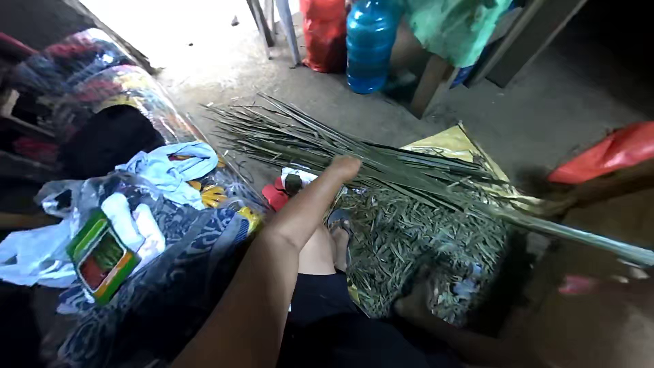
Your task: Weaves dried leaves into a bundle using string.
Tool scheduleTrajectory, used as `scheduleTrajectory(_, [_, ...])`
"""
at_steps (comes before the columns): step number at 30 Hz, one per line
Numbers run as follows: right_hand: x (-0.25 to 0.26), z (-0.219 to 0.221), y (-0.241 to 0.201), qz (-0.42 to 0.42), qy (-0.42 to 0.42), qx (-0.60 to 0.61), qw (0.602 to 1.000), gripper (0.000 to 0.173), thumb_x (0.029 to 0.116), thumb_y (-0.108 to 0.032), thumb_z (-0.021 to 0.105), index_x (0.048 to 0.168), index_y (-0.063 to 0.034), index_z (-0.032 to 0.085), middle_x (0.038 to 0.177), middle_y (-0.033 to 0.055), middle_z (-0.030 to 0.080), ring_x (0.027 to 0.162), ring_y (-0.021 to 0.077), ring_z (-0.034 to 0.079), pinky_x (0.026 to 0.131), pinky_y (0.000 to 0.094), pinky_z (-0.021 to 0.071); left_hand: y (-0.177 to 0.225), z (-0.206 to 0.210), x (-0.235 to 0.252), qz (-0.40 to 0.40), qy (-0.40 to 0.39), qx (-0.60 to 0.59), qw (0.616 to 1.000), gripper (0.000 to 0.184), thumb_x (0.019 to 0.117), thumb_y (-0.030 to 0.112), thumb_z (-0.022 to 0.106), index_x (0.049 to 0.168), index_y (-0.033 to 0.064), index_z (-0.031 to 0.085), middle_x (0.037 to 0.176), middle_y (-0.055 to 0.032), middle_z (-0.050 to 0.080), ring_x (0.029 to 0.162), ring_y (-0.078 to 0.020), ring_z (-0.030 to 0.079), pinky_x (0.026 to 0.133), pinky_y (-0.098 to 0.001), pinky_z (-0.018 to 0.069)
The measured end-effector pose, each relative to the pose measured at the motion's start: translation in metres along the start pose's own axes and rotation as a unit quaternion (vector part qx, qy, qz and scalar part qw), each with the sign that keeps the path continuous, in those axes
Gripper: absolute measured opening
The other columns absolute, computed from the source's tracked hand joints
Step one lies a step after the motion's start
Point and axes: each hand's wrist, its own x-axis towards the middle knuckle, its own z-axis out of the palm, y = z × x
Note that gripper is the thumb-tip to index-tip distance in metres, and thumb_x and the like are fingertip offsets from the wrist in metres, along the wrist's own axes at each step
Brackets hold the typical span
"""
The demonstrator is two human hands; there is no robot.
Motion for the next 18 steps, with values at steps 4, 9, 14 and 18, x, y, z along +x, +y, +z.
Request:
scheduleTrajectory(4, [-0.032,0.045,0.059,0.086,-0.181,-0.079,0.977,0.027,0.1102,-0.037,0.041,0.103,-0.0197,0.061,0.066,-0.01,0.06,0.05,0.0002,0.053,0.047,0.0176,0.0484,0.002,-0.008,-0.018,-0.053,-0.02,0.002,0.998,0.051,0.0881,0.018,0.076,0.137,0.0091,0.063,0.132,-0.0243,0.063,0.128,-0.0476,0.054,0.1,-0.0727,0.0421])
scheduleTrajectory(9, [-0.061,0.076,0.124,0.096,-0.278,-0.128,0.947,0.021,0.1078,-0.025,0.048,0.12,-0.0109,0.059,0.075,-0.0057,0.066,0.054,0.0034,0.058,0.051,0.0213,0.0532,0.123,0.034,-0.027,0.205,0.009,-0.065,0.977,0.053,0.0963,0.03,0.068,0.147,0.0208,0.055,0.136,-0.0129,0.064,0.128,-0.0355,0.058,0.105,-0.065,0.0437])
scheduleTrajectory(14, [-0.069,0.089,0.101,0.038,-0.272,-0.16,0.948,0.018,0.1064,-0.021,0.051,0.104,-0.0053,0.06,0.069,-0.0042,0.063,0.053,0.0052,0.057,0.053,0.0239,0.054,0.201,0.038,-0.027,0.315,-0.035,-0.158,0.935,0.074,0.0966,0.017,0.068,0.161,0.0151,0.032,0.144,-0.0187,0.057,0.133,-0.0362,0.055,0.108,-0.0582,0.0456])
scheduleTrajectory(18, [-0.055,0.077,0.081,0.013,-0.248,-0.131,0.96,0.015,0.1027,-0.018,0.059,0.1,-0.0036,0.064,0.067,-0.0017,0.062,0.054,0.0071,0.056,0.053,0.0252,0.052,0.227,0.035,-0.018,0.315,-0.049,-0.315,0.894,0.069,0.0996,0.006,0.062,0.161,0.0113,0.03,0.13,-0.0208,0.065,0.114,-0.0336,0.067,0.099,-0.0528,0.0536])
